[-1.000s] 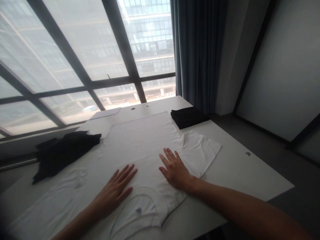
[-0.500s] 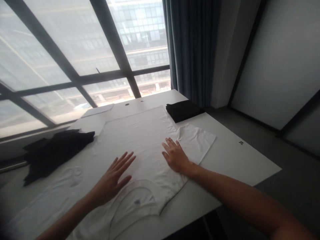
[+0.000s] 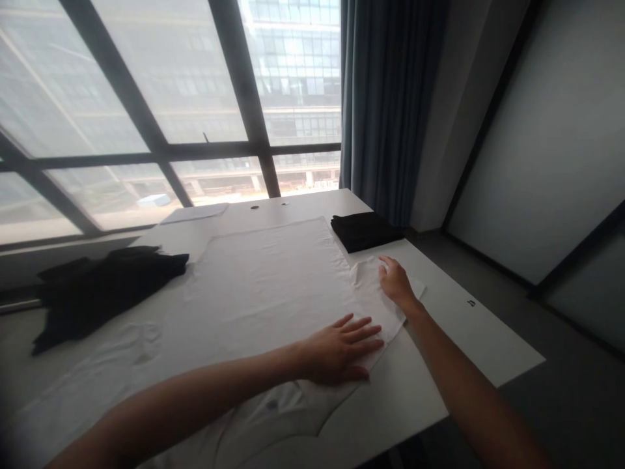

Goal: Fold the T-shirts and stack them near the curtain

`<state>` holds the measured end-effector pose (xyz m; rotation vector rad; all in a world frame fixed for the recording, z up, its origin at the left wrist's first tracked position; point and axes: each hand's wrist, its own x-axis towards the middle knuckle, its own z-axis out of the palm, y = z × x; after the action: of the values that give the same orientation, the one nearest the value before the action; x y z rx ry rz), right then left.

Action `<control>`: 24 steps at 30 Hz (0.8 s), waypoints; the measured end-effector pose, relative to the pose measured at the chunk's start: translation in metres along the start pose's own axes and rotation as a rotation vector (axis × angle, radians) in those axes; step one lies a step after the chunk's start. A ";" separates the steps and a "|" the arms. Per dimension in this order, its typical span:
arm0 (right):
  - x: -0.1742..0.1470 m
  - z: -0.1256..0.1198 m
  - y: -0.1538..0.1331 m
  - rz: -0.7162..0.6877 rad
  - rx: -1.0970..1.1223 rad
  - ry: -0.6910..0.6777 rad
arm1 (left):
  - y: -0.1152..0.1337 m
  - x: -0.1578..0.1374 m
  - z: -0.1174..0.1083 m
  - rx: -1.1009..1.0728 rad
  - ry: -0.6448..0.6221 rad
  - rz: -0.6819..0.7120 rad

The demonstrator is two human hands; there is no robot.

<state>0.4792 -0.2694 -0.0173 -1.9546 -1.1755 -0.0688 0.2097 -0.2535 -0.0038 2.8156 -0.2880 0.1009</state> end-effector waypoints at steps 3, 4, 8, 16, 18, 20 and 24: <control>0.009 -0.006 0.018 0.033 -0.105 -0.031 | -0.002 -0.003 0.008 0.004 0.010 -0.003; 0.010 -0.009 0.025 0.038 -0.156 -0.045 | -0.002 -0.004 0.009 -0.002 0.010 -0.005; 0.013 -0.022 0.058 0.165 -0.389 -0.108 | -0.002 -0.006 0.010 -0.022 0.009 -0.001; 0.019 -0.035 0.097 0.305 -0.571 -0.183 | -0.007 -0.005 0.017 -0.068 0.073 0.036; 0.021 -0.034 0.098 0.300 -0.587 -0.166 | -0.008 -0.005 0.015 -0.099 0.098 0.040; 0.022 -0.034 0.100 0.300 -0.592 -0.143 | -0.009 -0.003 0.013 -0.120 0.145 0.003; 0.021 -0.035 0.099 0.300 -0.560 -0.118 | -0.014 0.001 0.011 -0.109 0.292 -0.167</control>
<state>0.5779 -0.2994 -0.0473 -2.6423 -0.9900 -0.1384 0.2143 -0.2438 -0.0185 2.6571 0.0085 0.4395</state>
